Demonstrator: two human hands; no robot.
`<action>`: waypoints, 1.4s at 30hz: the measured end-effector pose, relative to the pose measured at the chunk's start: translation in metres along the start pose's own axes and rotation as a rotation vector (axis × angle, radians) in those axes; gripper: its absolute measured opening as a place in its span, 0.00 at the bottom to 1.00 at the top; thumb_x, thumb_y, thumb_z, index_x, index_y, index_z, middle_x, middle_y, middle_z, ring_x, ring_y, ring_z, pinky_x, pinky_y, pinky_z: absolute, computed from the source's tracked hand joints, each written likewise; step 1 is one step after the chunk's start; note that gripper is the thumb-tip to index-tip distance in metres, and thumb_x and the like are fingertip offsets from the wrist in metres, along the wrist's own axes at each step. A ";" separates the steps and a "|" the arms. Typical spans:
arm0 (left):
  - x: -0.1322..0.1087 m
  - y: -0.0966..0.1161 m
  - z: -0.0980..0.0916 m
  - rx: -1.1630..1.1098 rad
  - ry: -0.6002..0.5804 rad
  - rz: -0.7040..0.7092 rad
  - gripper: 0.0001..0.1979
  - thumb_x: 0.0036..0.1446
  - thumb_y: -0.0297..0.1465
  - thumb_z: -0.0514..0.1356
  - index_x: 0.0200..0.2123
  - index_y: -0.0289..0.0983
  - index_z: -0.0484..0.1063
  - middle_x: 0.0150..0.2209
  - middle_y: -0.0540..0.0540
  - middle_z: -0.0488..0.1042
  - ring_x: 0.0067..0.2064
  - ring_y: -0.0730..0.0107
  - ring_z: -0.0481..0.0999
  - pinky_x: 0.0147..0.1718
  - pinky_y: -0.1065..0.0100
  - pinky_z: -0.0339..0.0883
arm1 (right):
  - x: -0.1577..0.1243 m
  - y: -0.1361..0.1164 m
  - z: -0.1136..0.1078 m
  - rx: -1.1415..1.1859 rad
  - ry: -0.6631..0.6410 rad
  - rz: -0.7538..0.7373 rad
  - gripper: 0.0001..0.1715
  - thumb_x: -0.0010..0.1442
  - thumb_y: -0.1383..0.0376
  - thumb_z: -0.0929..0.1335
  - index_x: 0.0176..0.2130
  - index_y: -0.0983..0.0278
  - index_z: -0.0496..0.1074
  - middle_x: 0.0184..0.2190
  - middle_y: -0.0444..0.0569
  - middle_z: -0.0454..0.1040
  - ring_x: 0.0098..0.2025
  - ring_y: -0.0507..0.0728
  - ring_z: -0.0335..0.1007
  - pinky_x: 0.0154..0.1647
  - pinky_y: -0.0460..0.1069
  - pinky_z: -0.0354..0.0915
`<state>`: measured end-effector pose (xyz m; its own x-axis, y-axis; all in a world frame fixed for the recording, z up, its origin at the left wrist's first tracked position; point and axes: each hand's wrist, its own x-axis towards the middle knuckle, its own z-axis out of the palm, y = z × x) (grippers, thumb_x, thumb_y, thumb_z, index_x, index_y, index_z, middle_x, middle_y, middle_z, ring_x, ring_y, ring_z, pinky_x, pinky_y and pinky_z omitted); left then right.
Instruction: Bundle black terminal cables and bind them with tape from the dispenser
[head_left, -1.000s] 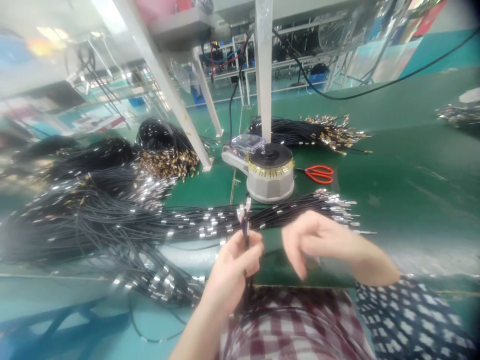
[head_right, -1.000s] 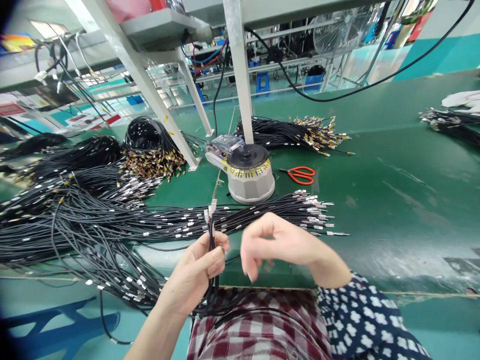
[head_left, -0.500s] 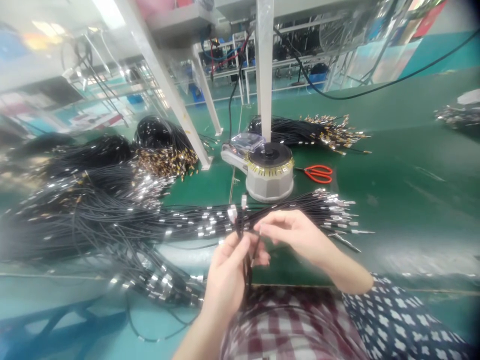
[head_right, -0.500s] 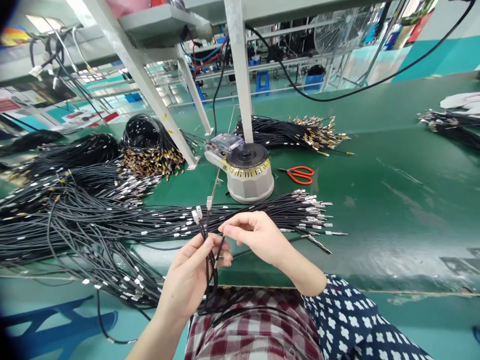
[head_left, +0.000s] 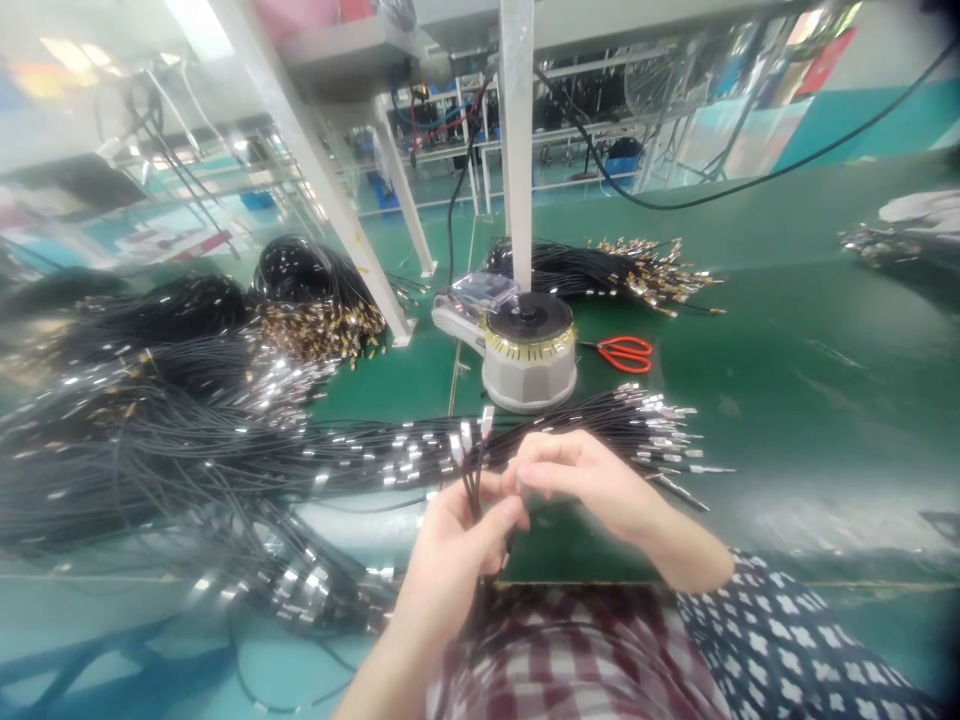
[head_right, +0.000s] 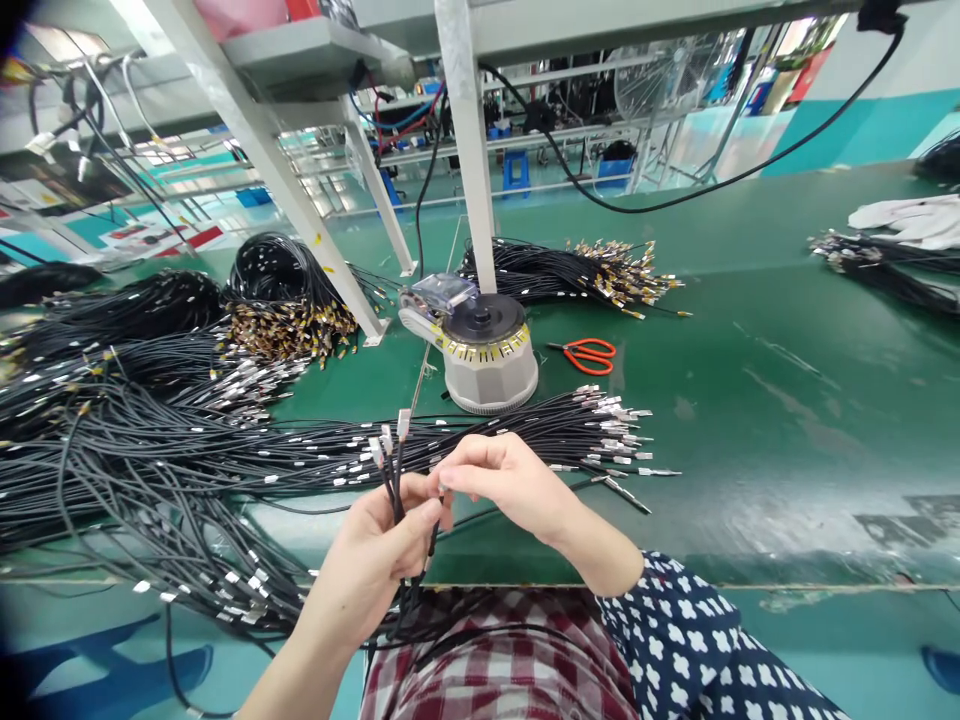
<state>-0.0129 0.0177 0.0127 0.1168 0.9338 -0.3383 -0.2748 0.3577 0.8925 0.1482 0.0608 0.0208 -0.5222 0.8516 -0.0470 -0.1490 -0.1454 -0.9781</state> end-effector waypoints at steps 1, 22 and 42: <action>0.001 0.000 0.000 0.001 0.010 -0.011 0.16 0.44 0.38 0.71 0.28 0.32 0.73 0.22 0.50 0.72 0.15 0.89 0.50 0.16 0.77 0.42 | 0.002 -0.001 -0.002 -0.034 0.020 -0.011 0.09 0.55 0.63 0.69 0.28 0.66 0.78 0.23 0.44 0.73 0.25 0.50 0.65 0.27 0.45 0.60; -0.004 -0.001 0.006 -0.091 0.177 0.057 0.15 0.42 0.37 0.72 0.26 0.33 0.73 0.20 0.51 0.69 0.16 0.89 0.47 0.16 0.78 0.40 | 0.073 -0.033 -0.104 -0.450 0.776 -0.113 0.07 0.50 0.65 0.71 0.24 0.65 0.75 0.27 0.51 0.77 0.27 0.54 0.69 0.26 0.47 0.62; -0.002 -0.001 0.001 -0.124 0.146 0.031 0.14 0.44 0.35 0.72 0.26 0.32 0.73 0.21 0.51 0.71 0.16 0.89 0.49 0.16 0.79 0.42 | 0.066 -0.024 -0.090 -0.536 0.869 -0.364 0.08 0.49 0.65 0.72 0.32 0.65 0.72 0.29 0.49 0.77 0.33 0.57 0.73 0.40 0.54 0.69</action>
<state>-0.0124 0.0153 0.0126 -0.0309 0.9328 -0.3590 -0.3927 0.3190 0.8626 0.1924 0.1658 0.0230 0.2843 0.8955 0.3424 0.3220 0.2472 -0.9139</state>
